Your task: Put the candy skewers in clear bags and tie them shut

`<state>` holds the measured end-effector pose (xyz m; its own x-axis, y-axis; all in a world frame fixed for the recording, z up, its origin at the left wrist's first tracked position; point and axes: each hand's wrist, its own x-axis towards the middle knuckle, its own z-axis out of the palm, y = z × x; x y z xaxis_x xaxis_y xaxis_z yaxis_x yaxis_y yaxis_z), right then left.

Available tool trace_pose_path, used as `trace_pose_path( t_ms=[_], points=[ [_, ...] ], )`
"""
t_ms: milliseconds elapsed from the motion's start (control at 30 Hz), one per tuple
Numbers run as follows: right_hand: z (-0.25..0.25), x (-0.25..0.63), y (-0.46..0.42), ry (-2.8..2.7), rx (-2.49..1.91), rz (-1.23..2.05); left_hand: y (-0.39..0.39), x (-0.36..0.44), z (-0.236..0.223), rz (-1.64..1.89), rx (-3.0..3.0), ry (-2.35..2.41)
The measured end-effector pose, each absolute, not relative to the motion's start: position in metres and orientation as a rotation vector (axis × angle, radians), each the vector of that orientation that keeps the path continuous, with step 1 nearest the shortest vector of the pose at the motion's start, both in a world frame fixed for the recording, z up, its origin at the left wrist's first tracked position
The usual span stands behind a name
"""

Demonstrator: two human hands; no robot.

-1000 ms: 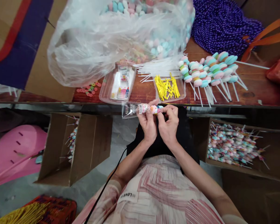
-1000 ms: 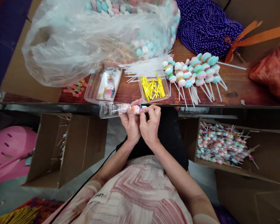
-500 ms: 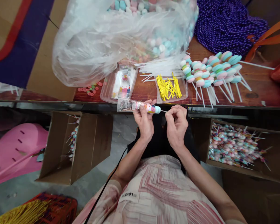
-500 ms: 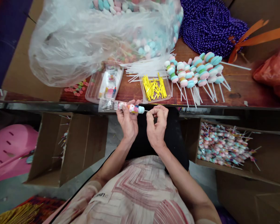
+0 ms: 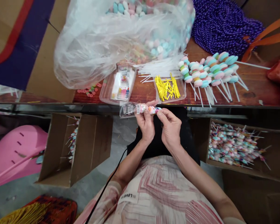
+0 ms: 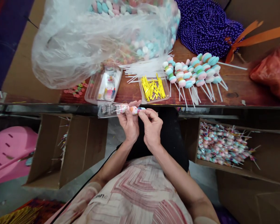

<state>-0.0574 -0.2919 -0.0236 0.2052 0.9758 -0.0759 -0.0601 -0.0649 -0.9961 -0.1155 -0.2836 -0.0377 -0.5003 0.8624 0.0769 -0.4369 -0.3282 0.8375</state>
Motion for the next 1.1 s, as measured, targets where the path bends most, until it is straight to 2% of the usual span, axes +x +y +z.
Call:
trace_pose_path(
  t_ms=[233,400,567,700,933,1100],
  points=[
    [-0.026,-0.064,-0.286,-0.882,-1.28,1.058,-0.285,-0.113,-0.037,1.89,0.588,1.047],
    [-0.025,-0.045,-0.289,-1.145,-1.373,0.901,-0.283,-0.122,-0.027,1.813,0.437,1.13],
    [-0.02,-0.014,-0.295,-1.647,-1.512,0.578,-0.277,-0.136,-0.017,1.746,0.356,1.132],
    [-0.024,-0.006,-0.297,-1.932,-1.437,0.417,-0.273,-0.141,-0.014,1.668,0.319,1.09],
    [-0.031,-0.017,-0.301,-1.842,-1.253,0.655,-0.27,-0.141,-0.014,1.495,0.295,1.031],
    [-0.032,-0.028,-0.297,-1.761,-1.261,0.589,-0.272,-0.14,-0.014,1.442,0.333,0.985]
  ],
)
